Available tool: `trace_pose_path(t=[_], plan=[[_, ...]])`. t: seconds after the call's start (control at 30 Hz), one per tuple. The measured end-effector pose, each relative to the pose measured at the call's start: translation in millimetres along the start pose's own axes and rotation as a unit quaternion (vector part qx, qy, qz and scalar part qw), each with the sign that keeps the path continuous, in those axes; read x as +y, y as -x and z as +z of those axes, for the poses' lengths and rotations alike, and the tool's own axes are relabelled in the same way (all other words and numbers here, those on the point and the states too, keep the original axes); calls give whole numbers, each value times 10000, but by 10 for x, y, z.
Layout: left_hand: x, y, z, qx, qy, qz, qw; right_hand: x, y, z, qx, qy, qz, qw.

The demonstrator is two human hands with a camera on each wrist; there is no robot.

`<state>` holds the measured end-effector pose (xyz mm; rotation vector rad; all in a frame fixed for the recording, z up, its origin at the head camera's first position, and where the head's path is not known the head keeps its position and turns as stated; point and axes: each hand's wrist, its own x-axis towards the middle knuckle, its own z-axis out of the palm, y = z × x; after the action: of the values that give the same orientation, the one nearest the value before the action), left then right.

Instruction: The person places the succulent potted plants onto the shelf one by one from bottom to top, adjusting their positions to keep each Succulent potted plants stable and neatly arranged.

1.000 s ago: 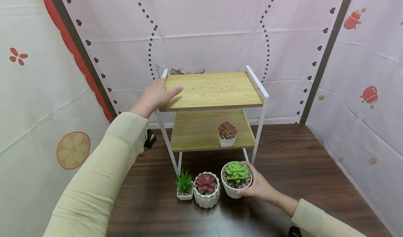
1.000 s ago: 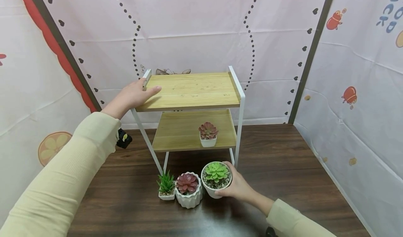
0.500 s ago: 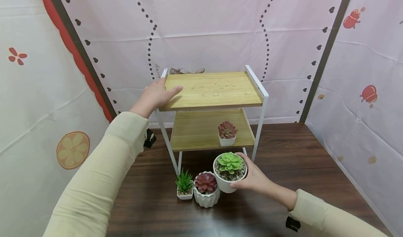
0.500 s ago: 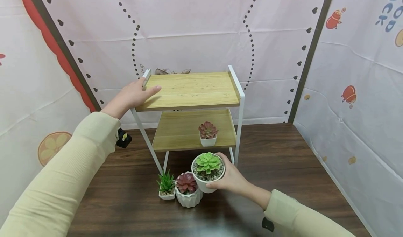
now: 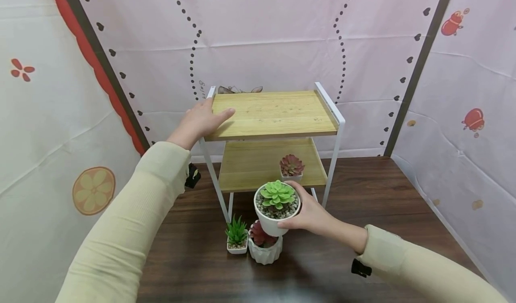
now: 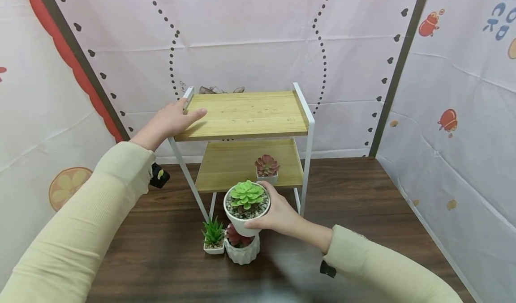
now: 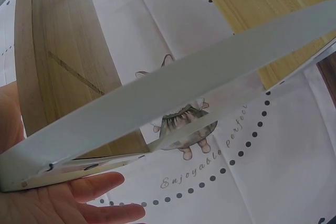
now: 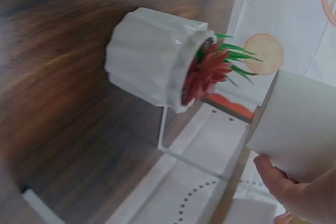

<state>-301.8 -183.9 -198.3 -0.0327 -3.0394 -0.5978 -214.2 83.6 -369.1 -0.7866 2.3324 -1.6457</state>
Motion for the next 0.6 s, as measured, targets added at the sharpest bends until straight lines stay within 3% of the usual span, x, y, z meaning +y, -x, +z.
trace_pose_path(t=[0.4, 0.6], plan=[[-4, -6, 16, -8, 42, -22, 10000, -238, -358, 162, -22, -178, -5, 9998], [-11, -12, 8, 14, 50, -33, 10000, -286, -595, 231, 204, -60, 315, 9993]])
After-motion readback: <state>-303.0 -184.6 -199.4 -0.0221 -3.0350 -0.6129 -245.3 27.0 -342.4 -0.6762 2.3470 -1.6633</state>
